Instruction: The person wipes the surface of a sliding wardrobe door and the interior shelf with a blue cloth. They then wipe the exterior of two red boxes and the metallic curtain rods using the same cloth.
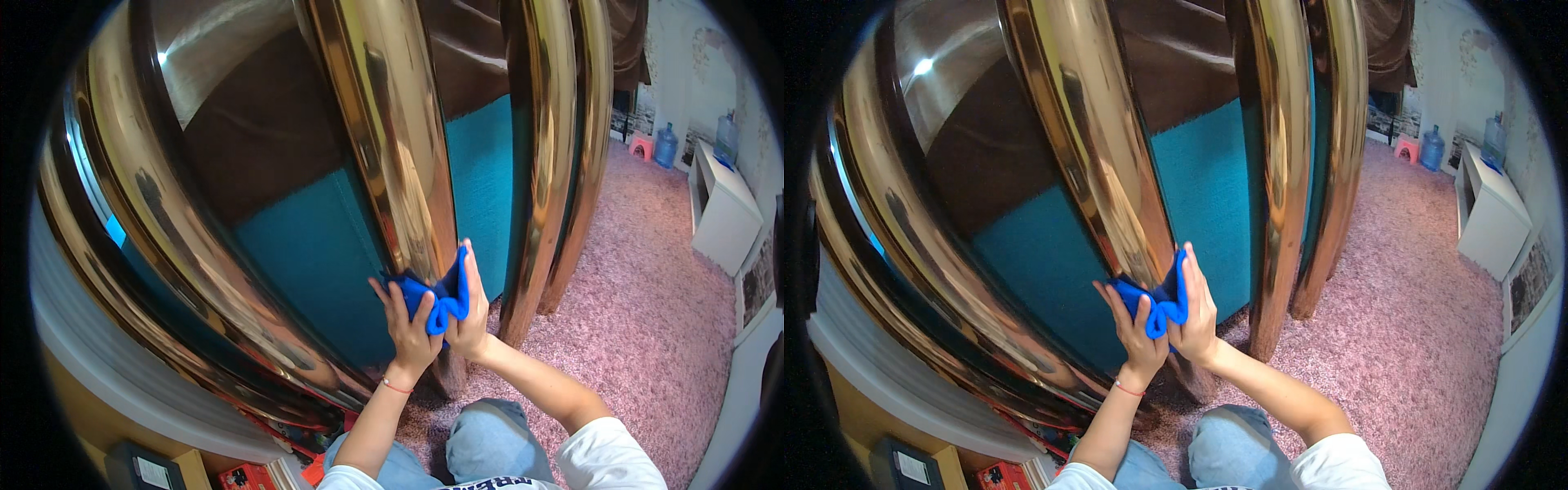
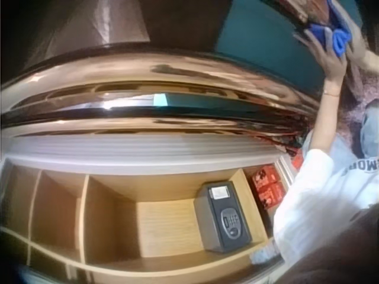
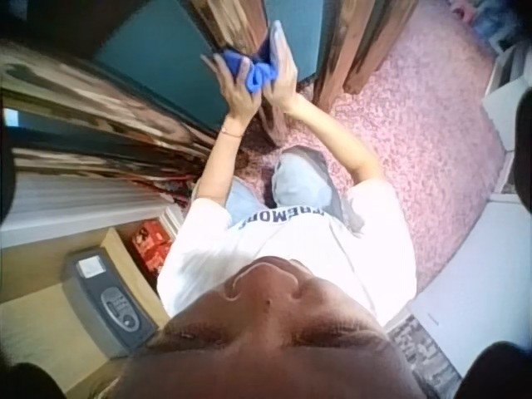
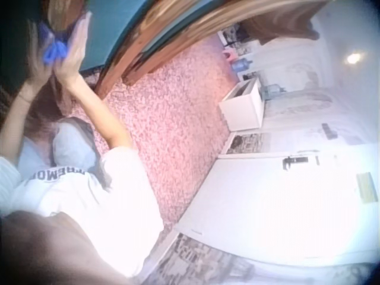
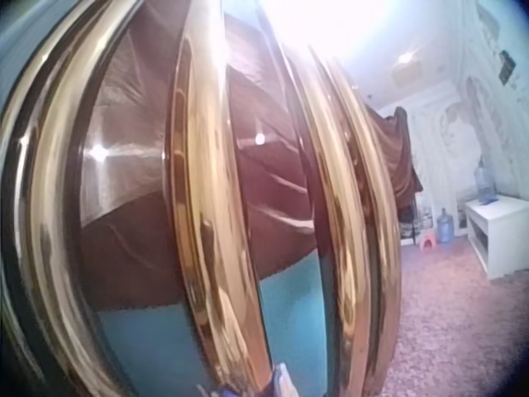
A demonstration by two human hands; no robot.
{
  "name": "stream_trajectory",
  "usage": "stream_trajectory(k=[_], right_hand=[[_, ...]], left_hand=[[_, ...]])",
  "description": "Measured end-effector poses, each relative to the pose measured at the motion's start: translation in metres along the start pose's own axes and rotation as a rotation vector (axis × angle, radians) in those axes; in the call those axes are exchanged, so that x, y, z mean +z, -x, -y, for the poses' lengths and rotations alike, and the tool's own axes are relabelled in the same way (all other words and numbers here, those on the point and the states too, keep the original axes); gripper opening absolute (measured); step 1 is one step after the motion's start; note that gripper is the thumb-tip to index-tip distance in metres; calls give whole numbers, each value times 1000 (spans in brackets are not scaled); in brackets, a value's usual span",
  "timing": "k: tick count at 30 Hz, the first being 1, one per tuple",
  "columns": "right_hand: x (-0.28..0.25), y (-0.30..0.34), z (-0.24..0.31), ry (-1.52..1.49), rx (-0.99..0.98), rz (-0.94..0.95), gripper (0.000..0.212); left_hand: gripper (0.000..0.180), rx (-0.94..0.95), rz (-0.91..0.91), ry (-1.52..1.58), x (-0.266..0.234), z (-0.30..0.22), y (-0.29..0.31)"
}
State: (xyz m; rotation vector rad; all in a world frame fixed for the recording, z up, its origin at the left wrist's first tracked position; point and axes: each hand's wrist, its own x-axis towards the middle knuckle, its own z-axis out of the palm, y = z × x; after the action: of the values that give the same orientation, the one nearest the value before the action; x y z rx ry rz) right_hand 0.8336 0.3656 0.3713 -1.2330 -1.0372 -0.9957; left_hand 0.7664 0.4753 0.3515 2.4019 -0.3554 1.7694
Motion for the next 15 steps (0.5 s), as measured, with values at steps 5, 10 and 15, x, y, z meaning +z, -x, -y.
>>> stream_trajectory(k=[5, 10, 15], right_hand=[[3, -37, 11, 158, -214, -19, 50], [19, -155, 42, 258, -361, 17, 58], [16, -172, 60, 351, -332, 46, 62]], left_hand=[[56, -109, -85, 270, -1, 3, -27], [65, -395, -138, 770, -31, 10, -128], [57, -535, -109, 811, -19, 24, -115]])
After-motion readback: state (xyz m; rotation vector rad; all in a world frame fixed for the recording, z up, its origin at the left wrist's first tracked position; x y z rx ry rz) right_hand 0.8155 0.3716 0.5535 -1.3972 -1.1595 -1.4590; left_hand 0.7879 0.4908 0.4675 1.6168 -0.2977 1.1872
